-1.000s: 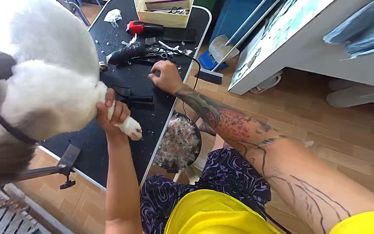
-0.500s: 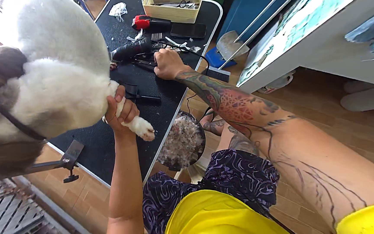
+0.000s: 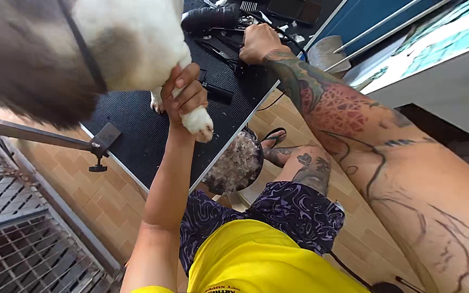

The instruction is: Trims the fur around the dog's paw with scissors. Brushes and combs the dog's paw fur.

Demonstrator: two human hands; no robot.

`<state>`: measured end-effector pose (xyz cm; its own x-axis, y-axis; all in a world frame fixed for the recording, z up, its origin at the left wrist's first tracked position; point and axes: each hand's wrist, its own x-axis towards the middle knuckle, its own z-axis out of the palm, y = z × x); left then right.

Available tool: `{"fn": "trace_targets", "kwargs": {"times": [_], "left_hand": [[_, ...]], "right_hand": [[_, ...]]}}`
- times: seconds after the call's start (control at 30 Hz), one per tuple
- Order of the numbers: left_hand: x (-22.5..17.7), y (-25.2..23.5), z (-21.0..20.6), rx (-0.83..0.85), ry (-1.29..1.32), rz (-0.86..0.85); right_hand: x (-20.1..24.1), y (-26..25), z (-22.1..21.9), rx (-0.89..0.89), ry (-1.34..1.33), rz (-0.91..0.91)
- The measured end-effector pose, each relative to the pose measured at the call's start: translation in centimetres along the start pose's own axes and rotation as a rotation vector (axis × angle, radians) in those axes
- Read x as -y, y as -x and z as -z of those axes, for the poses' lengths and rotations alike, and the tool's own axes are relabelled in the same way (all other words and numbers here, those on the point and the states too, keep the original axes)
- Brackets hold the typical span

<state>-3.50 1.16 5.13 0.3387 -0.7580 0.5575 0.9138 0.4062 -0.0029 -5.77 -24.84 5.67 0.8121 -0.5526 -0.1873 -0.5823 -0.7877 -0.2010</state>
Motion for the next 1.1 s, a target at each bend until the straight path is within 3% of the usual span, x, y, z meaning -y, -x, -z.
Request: {"fn": "trace_targets", "kwargs": {"times": [0.23, 0.3, 0.43, 0.63, 0.8, 0.97, 1.1], "left_hand": [[0.6, -0.4, -1.5, -0.247, -0.098, -0.156], [0.6, -0.6, -1.8, -0.286, -0.145, -0.161], [1.0, -1.1, -2.1, -0.346, -0.239, -0.164], [2.6, -2.3, -2.4, -0.501, -0.447, -0.225], [4.2, -4.4, -2.1, -0.687, -0.623, -0.330], [5.2, -6.1, -1.6, -0.815, -0.722, -0.412], [5.5, -6.8, -1.3, -0.863, -0.760, -0.444]], "right_hand": [[-1.3, 2.8, 3.8, -0.180, -0.117, 0.012], [-2.5, 3.8, 5.0, -0.201, -0.333, 0.063], [-3.3, 9.9, 5.0, -0.127, -1.030, 0.128], [-2.5, 22.6, 0.0, -0.079, -1.266, -0.010], [-1.8, 28.6, -4.0, -0.109, -1.443, -0.148], [-0.5, 29.8, -5.0, -0.075, -1.361, 0.085], [0.7, 28.9, -6.6, -0.405, -0.659, 0.133]]}}
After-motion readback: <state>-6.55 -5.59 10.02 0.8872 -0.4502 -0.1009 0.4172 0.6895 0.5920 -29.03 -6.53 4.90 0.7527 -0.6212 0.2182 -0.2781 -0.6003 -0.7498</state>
